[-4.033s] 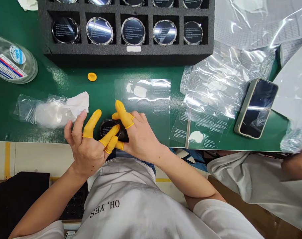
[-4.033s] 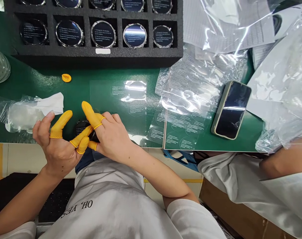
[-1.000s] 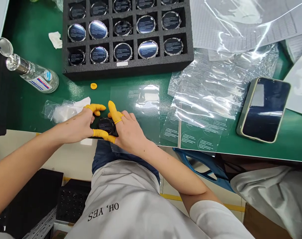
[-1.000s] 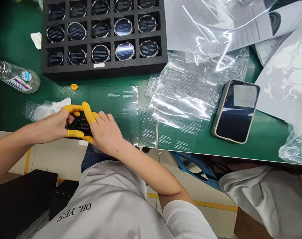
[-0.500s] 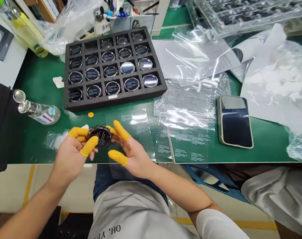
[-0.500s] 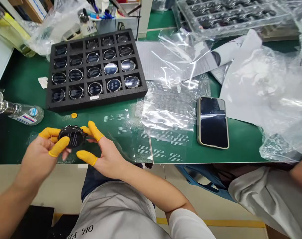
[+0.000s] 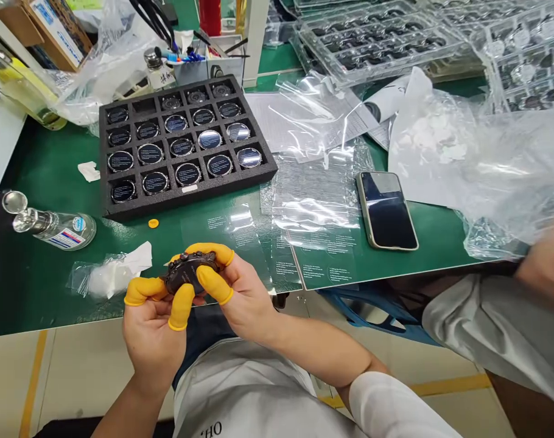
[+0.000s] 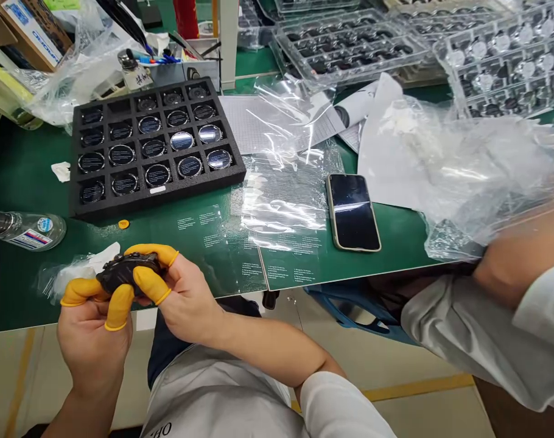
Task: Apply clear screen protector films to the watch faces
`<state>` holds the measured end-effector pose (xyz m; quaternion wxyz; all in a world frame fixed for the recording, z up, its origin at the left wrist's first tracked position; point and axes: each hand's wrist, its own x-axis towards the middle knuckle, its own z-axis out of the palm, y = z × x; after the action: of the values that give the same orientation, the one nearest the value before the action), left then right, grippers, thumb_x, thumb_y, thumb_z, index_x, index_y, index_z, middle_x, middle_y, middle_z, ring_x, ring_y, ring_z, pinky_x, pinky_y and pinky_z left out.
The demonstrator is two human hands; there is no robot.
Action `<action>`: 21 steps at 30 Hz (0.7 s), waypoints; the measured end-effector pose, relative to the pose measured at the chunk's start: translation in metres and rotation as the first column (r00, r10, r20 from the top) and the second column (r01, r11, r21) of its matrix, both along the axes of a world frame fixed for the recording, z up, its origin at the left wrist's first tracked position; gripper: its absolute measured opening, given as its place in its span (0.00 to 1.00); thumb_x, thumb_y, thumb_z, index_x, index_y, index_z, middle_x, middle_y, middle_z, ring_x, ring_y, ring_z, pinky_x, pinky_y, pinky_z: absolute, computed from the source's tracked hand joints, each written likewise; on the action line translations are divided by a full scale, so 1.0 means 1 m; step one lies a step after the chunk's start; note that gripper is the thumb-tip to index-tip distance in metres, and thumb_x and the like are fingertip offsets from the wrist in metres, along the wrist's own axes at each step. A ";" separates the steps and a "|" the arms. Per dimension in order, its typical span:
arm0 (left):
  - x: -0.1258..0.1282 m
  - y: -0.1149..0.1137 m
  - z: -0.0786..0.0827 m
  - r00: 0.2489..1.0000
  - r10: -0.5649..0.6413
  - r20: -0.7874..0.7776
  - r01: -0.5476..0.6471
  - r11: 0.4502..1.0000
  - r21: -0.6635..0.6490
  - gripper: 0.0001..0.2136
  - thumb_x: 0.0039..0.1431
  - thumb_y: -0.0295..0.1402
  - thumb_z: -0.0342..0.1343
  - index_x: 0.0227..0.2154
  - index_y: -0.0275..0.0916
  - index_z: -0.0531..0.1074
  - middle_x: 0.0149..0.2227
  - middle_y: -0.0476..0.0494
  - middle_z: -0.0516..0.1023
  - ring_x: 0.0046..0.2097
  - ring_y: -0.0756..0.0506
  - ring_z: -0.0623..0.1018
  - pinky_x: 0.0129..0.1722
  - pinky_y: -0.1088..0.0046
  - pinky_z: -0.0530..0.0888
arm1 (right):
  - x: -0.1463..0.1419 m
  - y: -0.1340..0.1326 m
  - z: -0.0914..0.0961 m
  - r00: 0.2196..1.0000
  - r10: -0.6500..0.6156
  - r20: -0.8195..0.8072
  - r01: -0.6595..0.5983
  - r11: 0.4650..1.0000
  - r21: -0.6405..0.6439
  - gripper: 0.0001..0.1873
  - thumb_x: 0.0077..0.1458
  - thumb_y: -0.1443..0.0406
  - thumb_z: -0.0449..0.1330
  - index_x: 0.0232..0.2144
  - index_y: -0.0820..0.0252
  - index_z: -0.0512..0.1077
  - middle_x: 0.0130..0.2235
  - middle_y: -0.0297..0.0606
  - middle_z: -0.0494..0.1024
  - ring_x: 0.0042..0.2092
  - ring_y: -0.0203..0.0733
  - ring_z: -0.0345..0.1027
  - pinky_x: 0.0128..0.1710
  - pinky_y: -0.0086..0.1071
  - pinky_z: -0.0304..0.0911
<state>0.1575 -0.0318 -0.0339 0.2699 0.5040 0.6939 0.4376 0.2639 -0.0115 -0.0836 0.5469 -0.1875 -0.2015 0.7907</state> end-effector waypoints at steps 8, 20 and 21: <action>0.003 -0.004 -0.001 0.995 0.021 -0.101 -0.017 0.999 0.044 0.23 0.49 0.53 0.69 0.32 0.41 0.66 0.29 0.50 0.79 0.32 0.46 0.82 0.29 0.72 0.79 | -0.002 -0.002 0.003 1.000 -0.011 0.002 0.011 0.999 -0.050 0.26 0.54 0.44 0.67 0.45 0.53 0.71 0.42 0.37 0.77 0.38 0.36 0.72 0.33 0.28 0.74; 0.002 0.000 0.000 0.999 0.014 -0.049 -0.017 0.999 -0.044 0.24 0.46 0.50 0.72 0.32 0.42 0.64 0.27 0.52 0.79 0.23 0.48 0.79 0.24 0.71 0.78 | -0.004 0.000 -0.004 1.000 -0.021 -0.019 0.019 0.998 -0.060 0.24 0.54 0.46 0.68 0.44 0.53 0.72 0.42 0.35 0.77 0.35 0.34 0.71 0.30 0.25 0.72; 0.003 0.002 0.001 1.000 0.004 -0.031 -0.006 0.998 -0.057 0.23 0.45 0.48 0.72 0.32 0.42 0.64 0.27 0.52 0.79 0.22 0.48 0.78 0.23 0.72 0.78 | -0.004 0.002 -0.005 0.999 -0.025 -0.033 0.023 0.998 -0.054 0.24 0.54 0.46 0.68 0.44 0.53 0.72 0.42 0.35 0.78 0.35 0.33 0.71 0.30 0.25 0.72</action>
<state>0.1600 -0.0295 -0.0333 0.2725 0.5011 0.7114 0.4105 0.2599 -0.0100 -0.0890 0.5544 -0.1911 -0.1690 0.7922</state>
